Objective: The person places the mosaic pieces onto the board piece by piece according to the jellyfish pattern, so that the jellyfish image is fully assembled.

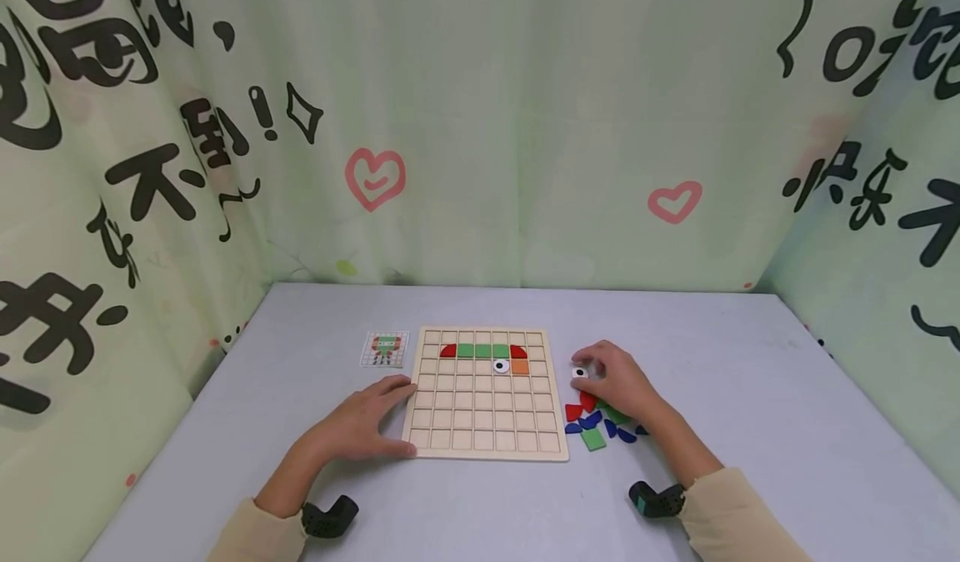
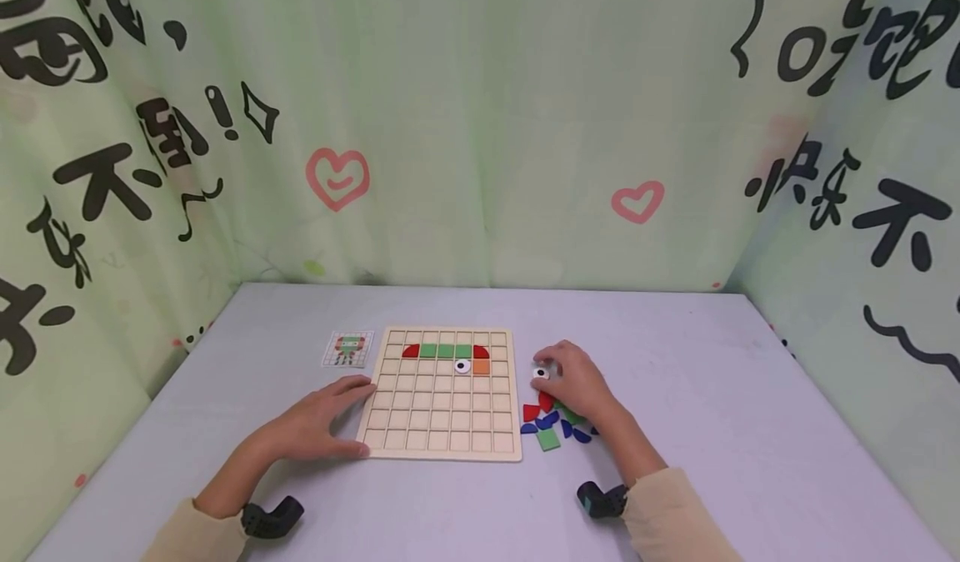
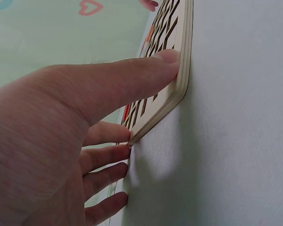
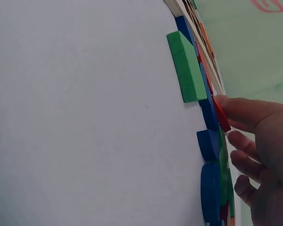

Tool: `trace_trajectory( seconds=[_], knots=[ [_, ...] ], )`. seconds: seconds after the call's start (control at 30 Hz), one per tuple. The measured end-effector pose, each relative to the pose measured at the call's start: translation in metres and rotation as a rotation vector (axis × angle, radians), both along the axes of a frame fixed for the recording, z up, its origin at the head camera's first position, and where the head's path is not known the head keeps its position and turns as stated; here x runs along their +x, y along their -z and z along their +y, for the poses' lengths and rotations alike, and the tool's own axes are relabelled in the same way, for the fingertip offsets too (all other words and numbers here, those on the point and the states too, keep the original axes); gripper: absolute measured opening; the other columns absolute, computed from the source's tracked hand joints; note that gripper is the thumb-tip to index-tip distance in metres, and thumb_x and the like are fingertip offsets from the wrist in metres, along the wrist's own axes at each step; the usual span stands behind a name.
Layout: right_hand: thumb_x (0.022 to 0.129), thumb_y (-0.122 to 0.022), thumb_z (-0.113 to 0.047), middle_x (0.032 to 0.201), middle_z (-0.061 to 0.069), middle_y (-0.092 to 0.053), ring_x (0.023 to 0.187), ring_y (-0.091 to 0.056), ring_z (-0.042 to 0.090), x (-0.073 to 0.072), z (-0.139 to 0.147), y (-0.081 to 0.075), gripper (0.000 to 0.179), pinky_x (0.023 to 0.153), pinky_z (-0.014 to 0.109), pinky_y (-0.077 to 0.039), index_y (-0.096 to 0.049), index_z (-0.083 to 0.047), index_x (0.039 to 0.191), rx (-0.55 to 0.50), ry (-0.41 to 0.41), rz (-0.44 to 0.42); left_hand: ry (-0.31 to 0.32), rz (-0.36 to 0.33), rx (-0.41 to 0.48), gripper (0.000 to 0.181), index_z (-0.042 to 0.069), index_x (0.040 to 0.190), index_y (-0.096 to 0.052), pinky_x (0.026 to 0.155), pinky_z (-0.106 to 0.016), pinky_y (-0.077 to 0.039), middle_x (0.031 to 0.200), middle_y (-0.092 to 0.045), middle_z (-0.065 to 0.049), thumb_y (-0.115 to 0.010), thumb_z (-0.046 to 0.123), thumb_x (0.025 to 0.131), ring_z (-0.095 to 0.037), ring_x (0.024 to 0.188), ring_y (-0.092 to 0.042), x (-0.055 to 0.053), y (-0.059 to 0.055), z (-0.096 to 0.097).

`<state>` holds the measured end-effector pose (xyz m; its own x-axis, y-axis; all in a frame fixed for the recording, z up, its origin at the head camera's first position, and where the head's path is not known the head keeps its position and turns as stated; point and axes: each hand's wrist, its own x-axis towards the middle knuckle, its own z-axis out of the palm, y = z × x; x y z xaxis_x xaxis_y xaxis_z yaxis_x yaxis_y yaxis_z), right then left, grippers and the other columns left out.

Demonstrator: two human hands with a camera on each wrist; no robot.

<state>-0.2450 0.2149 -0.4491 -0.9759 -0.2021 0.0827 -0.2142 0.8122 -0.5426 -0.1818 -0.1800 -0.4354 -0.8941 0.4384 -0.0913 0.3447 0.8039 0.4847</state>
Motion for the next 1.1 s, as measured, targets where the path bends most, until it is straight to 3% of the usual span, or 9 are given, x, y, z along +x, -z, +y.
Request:
trace_trajectory(
  seconds=[0.1, 0.3, 0.53, 1.1],
  knots=[
    [0.084, -0.075, -0.019, 0.100, 0.006, -0.063, 0.087, -0.051, 0.017, 0.000, 0.000, 0.002, 0.028, 0.072, 0.024, -0.051, -0.070, -0.011, 0.110, 0.007, 0.014, 0.007, 0.008, 0.004, 0.003, 0.087, 0.009, 0.144, -0.044, 0.109, -0.058, -0.033, 0.152, -0.037, -0.012, -0.078, 0.049, 0.075, -0.036, 0.138, -0.039, 0.000, 0.001, -0.001],
    [0.084, -0.074, -0.017, 0.108, 0.005, -0.067, 0.090, -0.053, 0.018, 0.000, 0.001, 0.003, 0.028, 0.075, 0.026, -0.052, -0.070, -0.013, 0.111, -0.003, -0.008, 0.023, 0.006, 0.007, 0.001, 0.087, 0.010, 0.145, -0.044, 0.109, -0.058, -0.033, 0.153, -0.037, -0.011, -0.078, 0.049, 0.075, -0.036, 0.139, -0.038, 0.000, 0.002, -0.001],
    [0.083, -0.075, -0.019, 0.096, 0.006, -0.064, 0.087, -0.052, 0.019, 0.002, 0.001, 0.003, 0.027, 0.071, 0.023, -0.050, -0.071, -0.010, 0.108, 0.009, 0.043, 0.017, 0.000, 0.002, -0.002, 0.086, 0.010, 0.145, -0.044, 0.110, -0.058, -0.033, 0.153, -0.037, -0.011, -0.078, 0.048, 0.075, -0.035, 0.139, -0.038, 0.002, 0.001, 0.000],
    [0.084, -0.072, -0.017, 0.106, 0.005, -0.068, 0.093, -0.054, 0.019, -0.001, -0.013, -0.001, 0.025, 0.074, 0.025, -0.052, -0.071, -0.013, 0.108, -0.048, 0.000, 0.029, 0.001, 0.002, 0.004, 0.086, 0.010, 0.145, -0.044, 0.110, -0.058, -0.033, 0.153, -0.037, -0.011, -0.078, 0.047, 0.075, -0.036, 0.139, -0.038, 0.002, -0.001, 0.000]
  ],
)
